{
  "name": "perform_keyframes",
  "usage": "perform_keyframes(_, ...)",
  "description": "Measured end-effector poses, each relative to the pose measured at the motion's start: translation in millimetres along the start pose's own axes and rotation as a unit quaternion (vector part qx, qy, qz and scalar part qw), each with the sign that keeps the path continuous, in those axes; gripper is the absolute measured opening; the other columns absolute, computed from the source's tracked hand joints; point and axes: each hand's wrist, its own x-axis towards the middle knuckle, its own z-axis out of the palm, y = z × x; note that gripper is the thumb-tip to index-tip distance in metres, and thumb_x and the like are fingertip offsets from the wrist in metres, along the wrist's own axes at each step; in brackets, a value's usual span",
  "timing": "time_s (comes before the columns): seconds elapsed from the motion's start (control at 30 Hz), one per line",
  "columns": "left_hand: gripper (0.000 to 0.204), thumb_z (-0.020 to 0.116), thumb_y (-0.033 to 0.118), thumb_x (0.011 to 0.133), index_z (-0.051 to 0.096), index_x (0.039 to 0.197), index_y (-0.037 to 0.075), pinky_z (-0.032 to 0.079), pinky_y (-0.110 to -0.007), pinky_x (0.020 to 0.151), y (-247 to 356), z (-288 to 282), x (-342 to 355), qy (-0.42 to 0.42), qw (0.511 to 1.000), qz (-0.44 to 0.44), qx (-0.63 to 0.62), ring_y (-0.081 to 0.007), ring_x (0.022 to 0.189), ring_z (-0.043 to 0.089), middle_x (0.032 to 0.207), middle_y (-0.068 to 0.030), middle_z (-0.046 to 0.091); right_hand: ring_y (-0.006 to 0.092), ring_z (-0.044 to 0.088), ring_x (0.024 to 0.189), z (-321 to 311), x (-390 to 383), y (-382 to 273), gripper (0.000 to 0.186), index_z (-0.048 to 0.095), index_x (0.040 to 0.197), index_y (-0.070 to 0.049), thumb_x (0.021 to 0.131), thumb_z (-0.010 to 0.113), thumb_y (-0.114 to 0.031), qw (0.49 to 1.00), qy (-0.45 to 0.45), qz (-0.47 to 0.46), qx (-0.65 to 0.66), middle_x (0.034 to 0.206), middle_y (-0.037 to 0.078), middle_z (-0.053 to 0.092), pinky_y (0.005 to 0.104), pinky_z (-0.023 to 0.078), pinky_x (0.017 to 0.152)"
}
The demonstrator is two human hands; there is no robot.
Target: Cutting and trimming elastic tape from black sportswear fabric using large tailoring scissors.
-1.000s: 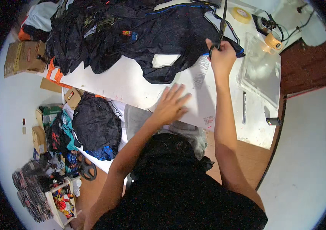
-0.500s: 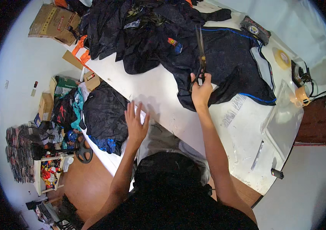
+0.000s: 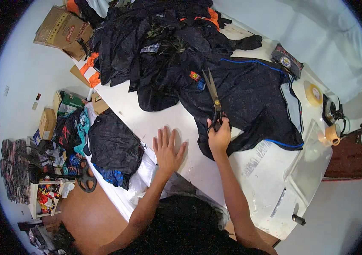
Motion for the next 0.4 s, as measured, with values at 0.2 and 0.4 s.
perform_keyframes(0.2, 0.049, 0.062, 0.031, 0.081, 0.052, 0.121, 0.006, 0.027, -0.048, 0.098, -9.4, 7.6, 57.5, 0.052, 0.991, -0.046, -0.115, -0.0366, 0.121, 0.037, 0.131, -0.0204, 0.042, 0.0411, 0.057, 0.088, -26.1, -3.5, 9.9, 0.040, 0.050, 0.101, 0.003, 0.079, 0.070, -0.022, 0.998, 0.022, -0.012, -0.064, 0.096, 0.023, 0.059, 0.0422, 0.046, 0.075)
perform_keyframes(0.4, 0.055, 0.065, 0.034, 0.081, 0.048, 0.127, 0.010, 0.026, -0.050, 0.101, 10.7, 33.0, 180.6, 0.127, 0.983, 0.111, -0.072, -0.0394, 0.124, 0.035, 0.134, -0.0204, 0.038, 0.0362, 0.060, 0.085, -80.4, 1.6, 45.5, 0.042, 0.050, 0.107, 0.000, 0.080, 0.070, -0.026, 0.990, 0.054, 0.120, -0.056, 0.095, 0.022, 0.061, 0.0411, 0.046, 0.076)
